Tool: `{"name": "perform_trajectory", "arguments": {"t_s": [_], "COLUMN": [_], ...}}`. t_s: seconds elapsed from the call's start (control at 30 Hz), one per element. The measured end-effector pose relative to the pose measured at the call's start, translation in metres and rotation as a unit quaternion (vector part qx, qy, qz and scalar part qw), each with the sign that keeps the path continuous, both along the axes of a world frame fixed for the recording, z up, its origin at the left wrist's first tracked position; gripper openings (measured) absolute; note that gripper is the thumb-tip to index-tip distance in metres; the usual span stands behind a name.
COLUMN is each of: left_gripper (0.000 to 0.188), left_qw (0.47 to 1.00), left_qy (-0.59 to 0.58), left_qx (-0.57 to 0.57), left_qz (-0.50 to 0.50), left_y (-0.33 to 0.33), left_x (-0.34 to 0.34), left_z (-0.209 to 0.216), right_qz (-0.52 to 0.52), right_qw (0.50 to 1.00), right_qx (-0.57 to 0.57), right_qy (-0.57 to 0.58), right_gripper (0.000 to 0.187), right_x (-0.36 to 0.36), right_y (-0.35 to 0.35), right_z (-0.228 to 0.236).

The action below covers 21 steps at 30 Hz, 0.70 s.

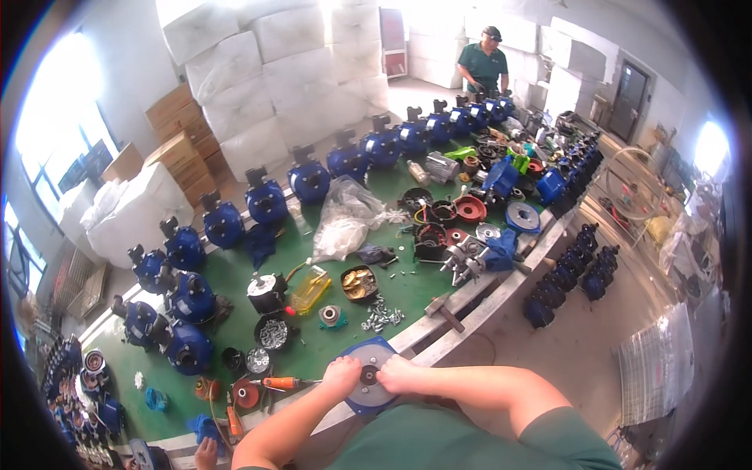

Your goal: Assembling components of blue water pumps on a production line workshop workbench.

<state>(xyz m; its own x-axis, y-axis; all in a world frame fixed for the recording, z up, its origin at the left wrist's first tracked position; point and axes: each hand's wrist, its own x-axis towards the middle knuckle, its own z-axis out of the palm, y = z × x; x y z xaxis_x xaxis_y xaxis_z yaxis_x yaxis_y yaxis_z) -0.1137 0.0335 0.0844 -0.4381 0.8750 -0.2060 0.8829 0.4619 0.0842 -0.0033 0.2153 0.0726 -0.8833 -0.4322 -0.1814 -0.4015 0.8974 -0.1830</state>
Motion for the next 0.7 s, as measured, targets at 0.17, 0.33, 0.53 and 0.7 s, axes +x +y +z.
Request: {"name": "perform_trajectory", "arguments": {"t_s": [0.17, 0.33, 0.53, 0.7], "left_gripper": [0.016, 0.016, 0.015, 0.01], "left_qw": [1.0, 0.995, 0.987, 0.99], "left_qy": [0.003, -0.029, -0.019, -0.011], "left_qx": [-0.018, -0.022, -0.031, -0.002], "left_qz": [-0.003, 0.091, 0.157, 0.14], "left_y": [0.003, 0.009, 0.004, 0.003], "left_x": [0.002, 0.004, 0.021, 0.015], "left_z": [0.009, 0.015, 0.018, -0.009], "right_qz": [-0.072, -0.137, -0.27, -0.42], "right_qw": [0.996, 0.985, 0.947, 0.877], "right_qx": [-0.041, -0.059, -0.176, -0.232], "right_qy": [-0.041, -0.088, 0.02, 0.025], "right_gripper": [0.03, 0.027, 0.025, 0.022], "right_x": [0.002, 0.01, 0.067, 0.143], "right_y": [-0.004, -0.002, 0.039, 0.081], "right_z": [-0.002, 0.009, 0.003, -0.08]}}
